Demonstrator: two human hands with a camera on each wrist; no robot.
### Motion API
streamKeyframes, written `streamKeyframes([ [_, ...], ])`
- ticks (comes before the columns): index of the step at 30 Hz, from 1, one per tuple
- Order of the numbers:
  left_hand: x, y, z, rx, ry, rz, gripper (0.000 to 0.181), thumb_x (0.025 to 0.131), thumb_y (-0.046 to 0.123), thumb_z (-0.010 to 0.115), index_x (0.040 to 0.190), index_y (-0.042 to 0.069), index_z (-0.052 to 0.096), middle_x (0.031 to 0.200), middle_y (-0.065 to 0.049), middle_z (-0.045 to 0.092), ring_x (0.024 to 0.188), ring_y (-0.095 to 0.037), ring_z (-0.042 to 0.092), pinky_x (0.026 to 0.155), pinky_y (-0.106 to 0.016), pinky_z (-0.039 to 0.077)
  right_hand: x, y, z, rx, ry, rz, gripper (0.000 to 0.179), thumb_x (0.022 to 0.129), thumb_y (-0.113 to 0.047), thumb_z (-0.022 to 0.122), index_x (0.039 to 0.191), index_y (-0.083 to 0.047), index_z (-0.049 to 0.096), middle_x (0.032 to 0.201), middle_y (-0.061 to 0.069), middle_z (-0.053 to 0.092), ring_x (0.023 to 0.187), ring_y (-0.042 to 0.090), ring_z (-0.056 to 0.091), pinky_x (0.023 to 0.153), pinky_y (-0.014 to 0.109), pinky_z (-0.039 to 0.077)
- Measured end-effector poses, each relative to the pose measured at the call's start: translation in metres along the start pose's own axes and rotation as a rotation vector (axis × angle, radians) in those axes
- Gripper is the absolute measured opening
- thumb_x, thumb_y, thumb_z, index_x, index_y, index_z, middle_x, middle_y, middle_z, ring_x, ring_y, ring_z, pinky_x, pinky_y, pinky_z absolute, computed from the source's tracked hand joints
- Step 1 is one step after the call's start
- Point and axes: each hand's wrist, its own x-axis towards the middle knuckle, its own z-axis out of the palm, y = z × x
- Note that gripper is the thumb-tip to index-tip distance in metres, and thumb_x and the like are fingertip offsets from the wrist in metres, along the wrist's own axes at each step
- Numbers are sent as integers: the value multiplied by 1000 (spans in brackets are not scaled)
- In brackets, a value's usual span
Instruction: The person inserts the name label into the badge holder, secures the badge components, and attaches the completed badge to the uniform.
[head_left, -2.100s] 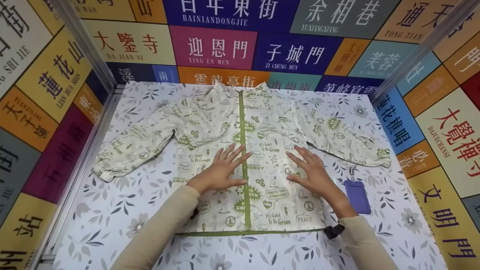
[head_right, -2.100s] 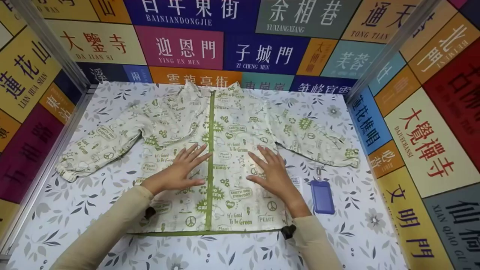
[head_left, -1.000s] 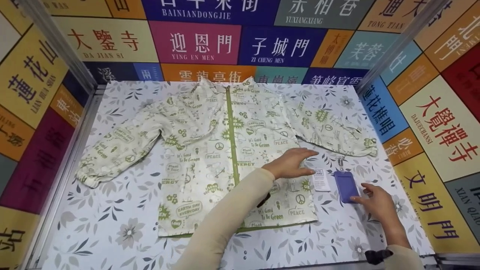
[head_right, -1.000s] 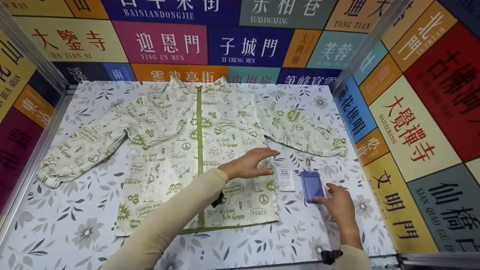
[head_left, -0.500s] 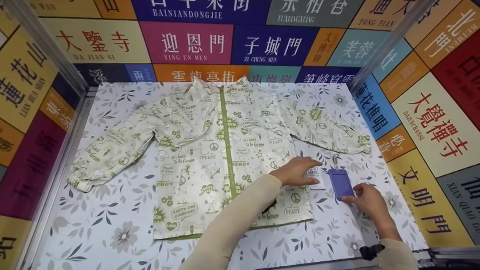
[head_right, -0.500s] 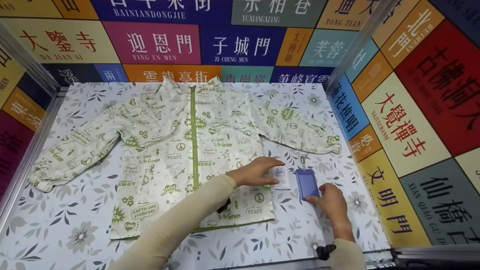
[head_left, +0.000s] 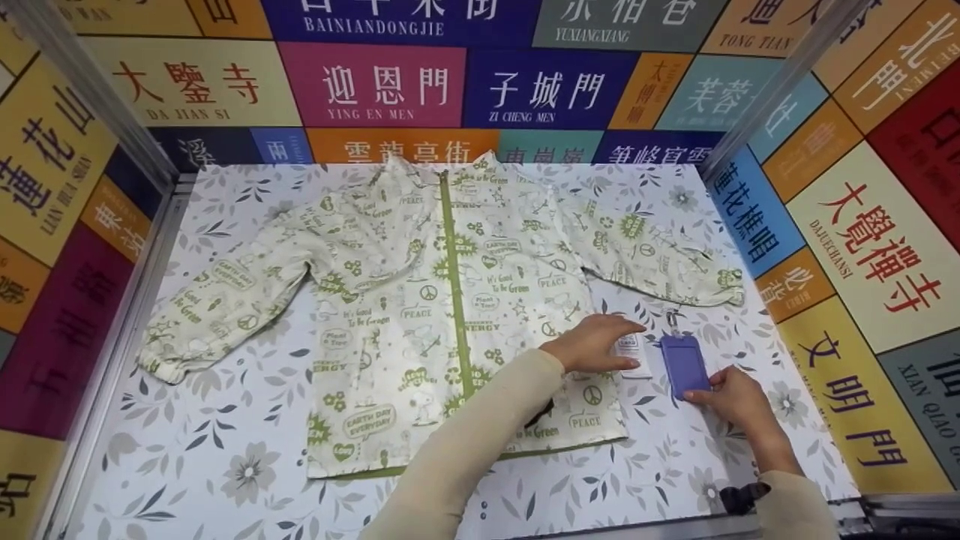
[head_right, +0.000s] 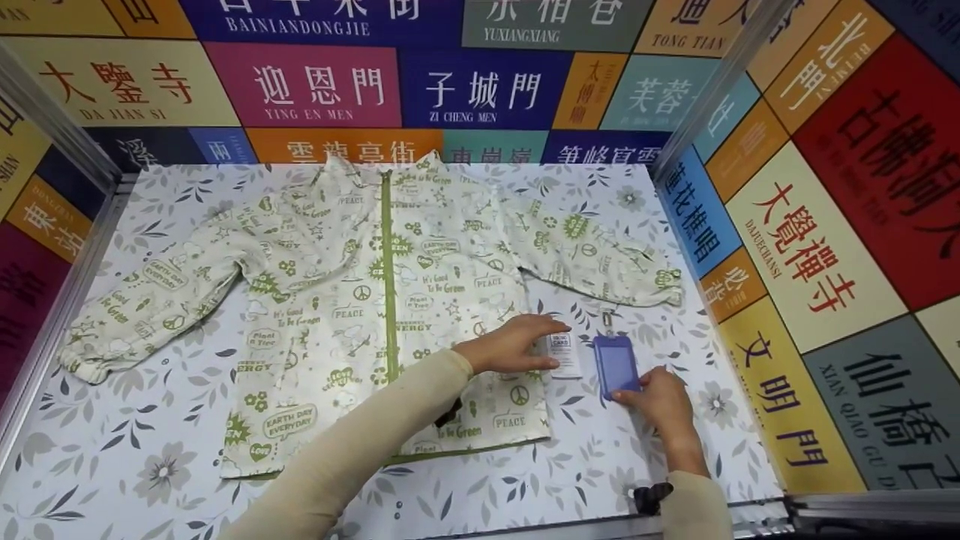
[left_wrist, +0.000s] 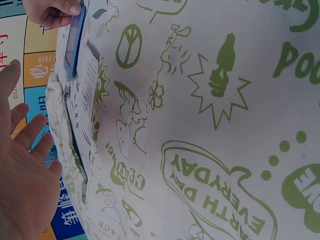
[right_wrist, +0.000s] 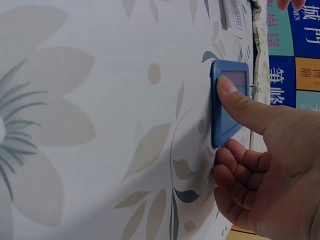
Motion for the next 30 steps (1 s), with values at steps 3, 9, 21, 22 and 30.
streamKeyframes([
  [3, 0, -1, 0, -4, 6, -5, 61, 97, 48, 56, 151, 24, 39, 155, 5, 44, 149, -15, 35, 125, -30, 22, 1, 0, 1, 21, 2, 0, 70, 77, -44, 82, 109, 8, 50, 97, 22, 61, 82, 26, 57, 64, 28, 43],
  [9, 0, -2, -2, -7, 4, 1, 62, 98, 48, 54, 153, 24, 37, 157, 4, 42, 150, -18, 33, 126, -32, 21, -1, -3, 0, 45, 27, 13, 72, 76, -42, 83, 112, 9, 48, 97, 22, 59, 83, 27, 56, 64, 28, 43],
  [21, -2, -7, -3, 22, 11, 5, 63, 98, 48, 55, 152, 22, 38, 157, 2, 43, 149, -19, 35, 125, -31, 24, -5, 5, 0, 90, 114, -59, 58, 78, -32, 83, 108, 9, 54, 91, 20, 66, 74, 18, 59, 62, 26, 45],
  [22, -2, -7, -3, 21, 9, 0, 63, 98, 48, 55, 152, 22, 38, 157, 2, 42, 149, -18, 35, 125, -30, 23, -5, 6, -1, 105, 114, -55, 58, 79, -32, 83, 109, 8, 55, 90, 18, 67, 72, 16, 58, 61, 25, 45],
  [30, -1, -5, -11, 14, -1, -11, 62, 99, 47, 55, 153, 23, 37, 156, 5, 43, 147, -13, 36, 125, -28, 22, -9, 6, -8, 382, 120, 39, 50, 88, -28, 76, 118, 8, 61, 76, -12, 68, 69, 0, 65, 66, 20, 56],
])
